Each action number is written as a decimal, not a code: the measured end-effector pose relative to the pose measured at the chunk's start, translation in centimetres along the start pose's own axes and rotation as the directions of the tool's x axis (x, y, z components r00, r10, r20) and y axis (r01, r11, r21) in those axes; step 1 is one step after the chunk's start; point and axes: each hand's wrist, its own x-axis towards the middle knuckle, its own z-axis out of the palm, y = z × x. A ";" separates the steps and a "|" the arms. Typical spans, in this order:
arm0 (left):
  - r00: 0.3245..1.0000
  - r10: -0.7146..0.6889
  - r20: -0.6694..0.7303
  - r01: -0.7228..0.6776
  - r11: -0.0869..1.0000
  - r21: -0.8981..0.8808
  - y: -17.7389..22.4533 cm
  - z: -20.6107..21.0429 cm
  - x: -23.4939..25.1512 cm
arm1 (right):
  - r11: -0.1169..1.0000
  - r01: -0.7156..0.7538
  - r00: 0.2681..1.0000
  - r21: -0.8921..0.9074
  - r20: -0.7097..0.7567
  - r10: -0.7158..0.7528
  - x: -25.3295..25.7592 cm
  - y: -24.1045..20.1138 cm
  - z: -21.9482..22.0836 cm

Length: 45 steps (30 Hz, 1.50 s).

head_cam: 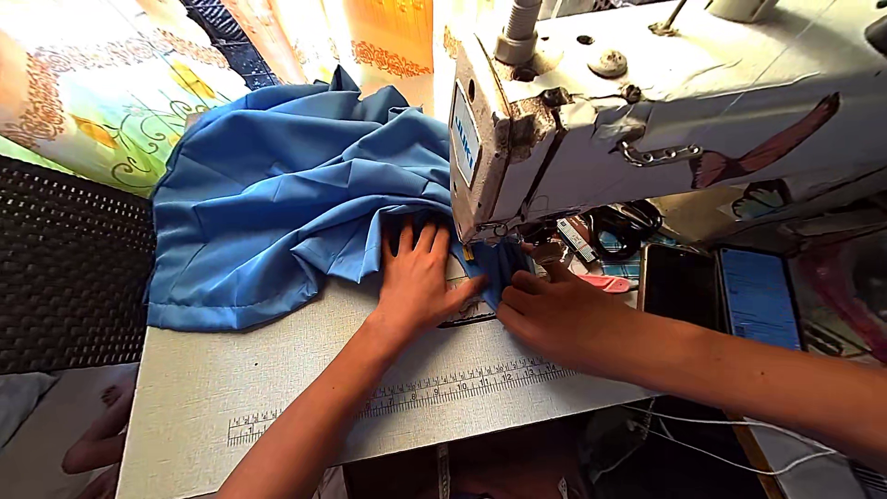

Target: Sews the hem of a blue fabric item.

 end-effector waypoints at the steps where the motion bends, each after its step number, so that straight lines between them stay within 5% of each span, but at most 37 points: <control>1: 1.000 0.005 0.024 -0.005 1.000 -0.010 -0.1 -0.1 0.0 | 1.000 -0.007 1.000 0.000 -0.004 0.007 -0.1 0.0 0.0; 12: 0.973 0.100 0.208 -0.074 0.989 -0.130 -1.6 -0.3 1.7 | 0.991 0.102 0.995 0.091 -0.011 -0.102 -0.6 1.6 0.1; 20: 0.938 0.139 0.318 -0.096 0.984 -0.147 -1.9 -0.8 2.7 | 0.998 0.039 0.998 0.043 -0.055 -0.037 -0.9 0.3 0.8; 45: 0.887 0.182 0.424 -0.129 0.980 -0.152 -3.1 -2.1 4.7 | 0.998 -0.054 0.990 0.009 -0.130 0.055 -0.6 -1.9 1.9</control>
